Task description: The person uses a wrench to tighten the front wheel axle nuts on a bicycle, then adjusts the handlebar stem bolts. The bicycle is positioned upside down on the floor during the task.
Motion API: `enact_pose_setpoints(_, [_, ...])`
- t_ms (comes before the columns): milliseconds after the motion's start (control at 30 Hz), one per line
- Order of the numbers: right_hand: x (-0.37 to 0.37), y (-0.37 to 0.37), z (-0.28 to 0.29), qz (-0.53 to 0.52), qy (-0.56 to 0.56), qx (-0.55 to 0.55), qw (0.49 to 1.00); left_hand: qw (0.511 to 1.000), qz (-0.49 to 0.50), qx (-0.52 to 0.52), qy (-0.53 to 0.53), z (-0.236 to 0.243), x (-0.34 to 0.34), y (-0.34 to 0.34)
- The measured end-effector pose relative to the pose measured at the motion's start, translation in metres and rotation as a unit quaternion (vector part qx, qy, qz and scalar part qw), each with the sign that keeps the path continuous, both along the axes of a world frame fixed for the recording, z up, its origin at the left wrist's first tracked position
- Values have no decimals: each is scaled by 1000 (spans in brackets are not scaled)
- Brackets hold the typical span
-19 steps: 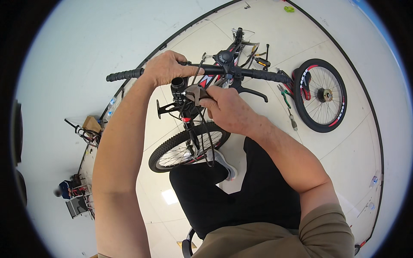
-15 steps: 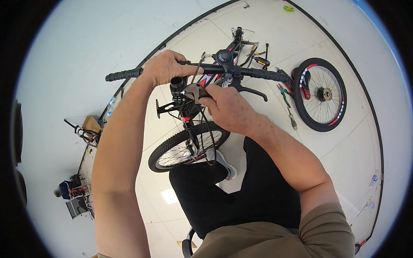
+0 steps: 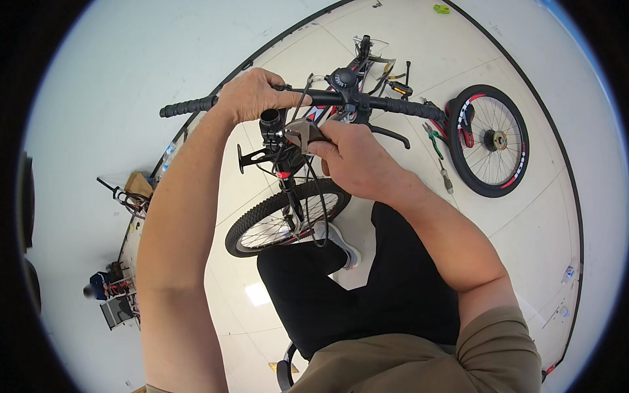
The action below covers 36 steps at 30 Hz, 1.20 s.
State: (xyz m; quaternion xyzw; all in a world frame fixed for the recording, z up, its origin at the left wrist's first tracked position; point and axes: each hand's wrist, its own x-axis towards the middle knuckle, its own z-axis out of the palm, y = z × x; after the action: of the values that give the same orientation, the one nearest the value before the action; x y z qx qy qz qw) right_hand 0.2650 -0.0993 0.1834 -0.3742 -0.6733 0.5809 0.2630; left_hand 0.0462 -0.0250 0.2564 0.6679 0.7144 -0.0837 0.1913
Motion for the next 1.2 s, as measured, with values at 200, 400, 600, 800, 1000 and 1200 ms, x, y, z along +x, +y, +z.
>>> enact_pose_setpoints(200, [-8, -9, -12, -30, 30, 6, 999, 1000, -1, 7, -10, -4, -1, 2])
enact_pose_setpoints(400, [-15, -13, -21, -54, 50, 42, 996, 1000, -1, 15, -14, -9, -4, 3])
enact_pose_setpoints(600, [-15, -8, -25, -45, 52, 71, 995, 1000, -7, 23, -19, -9, -5, 2])
enact_pose_setpoints(800, [-15, 0, -30, -25, 60, 66, 996, 999, -7, 32, -20, -10, -6, 1])
enact_pose_setpoints(1000, [-12, -1, -18, -9, 51, 17, 999, 999, -11, 34, -16, -13, -7, 2])
enact_pose_setpoints(1200, [3, 17, -2, 104, 130, -366, 916, 999, -10, 32, -9, -12, -6, 2])
